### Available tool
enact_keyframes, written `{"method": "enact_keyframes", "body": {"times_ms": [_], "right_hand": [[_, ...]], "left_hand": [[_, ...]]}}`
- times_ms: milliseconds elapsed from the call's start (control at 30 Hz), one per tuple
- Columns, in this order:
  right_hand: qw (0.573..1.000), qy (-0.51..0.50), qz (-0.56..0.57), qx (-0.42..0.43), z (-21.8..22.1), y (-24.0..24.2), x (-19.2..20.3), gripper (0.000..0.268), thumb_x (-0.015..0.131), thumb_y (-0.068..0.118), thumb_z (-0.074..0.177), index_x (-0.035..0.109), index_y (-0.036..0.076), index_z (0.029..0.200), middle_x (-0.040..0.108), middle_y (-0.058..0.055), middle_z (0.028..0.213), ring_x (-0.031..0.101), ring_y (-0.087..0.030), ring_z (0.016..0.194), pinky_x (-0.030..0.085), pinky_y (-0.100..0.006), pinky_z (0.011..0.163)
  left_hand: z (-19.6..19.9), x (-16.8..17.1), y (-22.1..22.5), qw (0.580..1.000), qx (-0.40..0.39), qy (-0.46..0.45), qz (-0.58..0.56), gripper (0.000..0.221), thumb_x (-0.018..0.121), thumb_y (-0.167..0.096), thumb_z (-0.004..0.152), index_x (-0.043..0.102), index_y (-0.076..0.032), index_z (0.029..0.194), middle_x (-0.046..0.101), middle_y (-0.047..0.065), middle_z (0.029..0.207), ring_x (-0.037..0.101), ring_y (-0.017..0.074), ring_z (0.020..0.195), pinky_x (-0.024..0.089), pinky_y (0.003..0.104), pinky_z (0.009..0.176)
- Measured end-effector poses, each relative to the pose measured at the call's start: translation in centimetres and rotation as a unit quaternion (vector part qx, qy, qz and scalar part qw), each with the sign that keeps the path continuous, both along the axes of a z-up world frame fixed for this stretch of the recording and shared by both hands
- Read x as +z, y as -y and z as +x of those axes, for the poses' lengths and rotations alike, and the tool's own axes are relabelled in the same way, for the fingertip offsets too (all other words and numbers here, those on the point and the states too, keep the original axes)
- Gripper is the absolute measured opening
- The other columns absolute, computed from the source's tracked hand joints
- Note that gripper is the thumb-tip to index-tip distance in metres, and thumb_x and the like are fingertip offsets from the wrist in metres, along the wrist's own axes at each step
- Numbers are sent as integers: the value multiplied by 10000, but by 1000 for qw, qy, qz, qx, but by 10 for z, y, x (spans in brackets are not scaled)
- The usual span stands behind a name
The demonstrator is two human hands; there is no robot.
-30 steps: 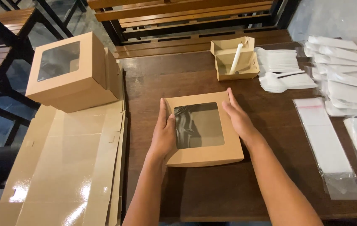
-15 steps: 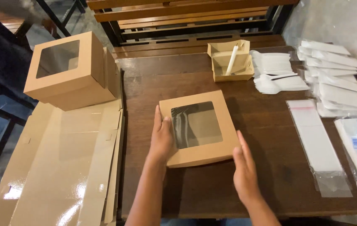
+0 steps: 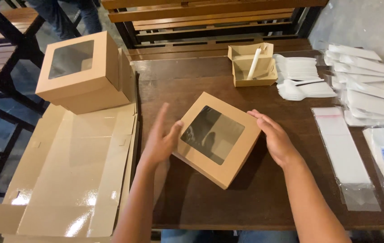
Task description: Assembling cardboard pastry boxes by folding and tucking flaps, then stacking the finished products.
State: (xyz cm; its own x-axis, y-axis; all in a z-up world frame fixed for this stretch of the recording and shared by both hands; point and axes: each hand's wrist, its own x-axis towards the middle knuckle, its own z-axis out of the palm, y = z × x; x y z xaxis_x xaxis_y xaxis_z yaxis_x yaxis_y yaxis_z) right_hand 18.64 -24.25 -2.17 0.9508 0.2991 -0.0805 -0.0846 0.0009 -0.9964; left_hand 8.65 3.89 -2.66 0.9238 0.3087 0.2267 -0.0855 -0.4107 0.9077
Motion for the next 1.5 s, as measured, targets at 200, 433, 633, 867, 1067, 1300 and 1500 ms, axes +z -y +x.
{"method": "enact_keyframes", "body": {"times_ms": [200,433,633,867,1067,1300,1500], "right_hand": [[999,-18,20,-27,10,-13,17,550,429,249,1047,381,104,1575,324,-153,1644,259,-300,1522,153,-465,1263],[998,-57,5,36,-29,-28,50,795,410,469,1034,26,181,1667,-70,-154,1727,-67,-353,1576,-88,-545,1248],[993,-50,66,79,-59,-9,29,766,428,457,1014,138,157,1656,41,-107,1739,37,-288,1585,-8,-508,1260],[999,16,10,-44,-70,-5,-3,617,404,331,1067,307,43,1603,262,-189,1686,224,-310,1557,149,-471,1277],[977,33,-118,-173,-52,-5,1,504,383,325,1034,574,61,1418,565,-118,1512,497,-247,1435,376,-399,1196],[983,-5,-48,-178,-34,8,-1,375,646,285,917,699,60,1212,652,-86,1434,609,-168,1324,493,-296,1099],[995,56,-46,-70,-12,23,-11,324,657,251,953,731,52,1197,654,-115,1415,610,-202,1277,498,-366,1055]], "left_hand": [[-22,23,39,976,-47,-110,-183,602,515,-126,1005,376,-56,1587,393,236,1611,297,372,1525,289,509,1222],[-27,6,63,957,78,-181,-214,612,414,-261,1065,245,-261,1653,342,54,1675,287,227,1552,292,433,1242],[-31,26,80,947,135,-166,-242,585,376,-221,1069,274,-180,1644,330,108,1680,277,280,1557,294,495,1237],[-37,23,103,942,170,-110,-268,581,394,-156,1053,298,-73,1620,340,193,1656,294,326,1543,291,489,1242],[-58,-2,129,955,132,-133,-231,708,361,-323,1003,104,-155,1642,210,30,1724,213,179,1569,189,358,1233],[-97,-15,154,967,115,-96,-204,903,591,-323,894,83,-131,1615,49,82,1725,84,204,1587,186,457,1223],[-63,-2,68,982,176,73,-1,645,601,-190,986,324,-28,1545,216,252,1631,149,408,1555,142,548,1238]]}}
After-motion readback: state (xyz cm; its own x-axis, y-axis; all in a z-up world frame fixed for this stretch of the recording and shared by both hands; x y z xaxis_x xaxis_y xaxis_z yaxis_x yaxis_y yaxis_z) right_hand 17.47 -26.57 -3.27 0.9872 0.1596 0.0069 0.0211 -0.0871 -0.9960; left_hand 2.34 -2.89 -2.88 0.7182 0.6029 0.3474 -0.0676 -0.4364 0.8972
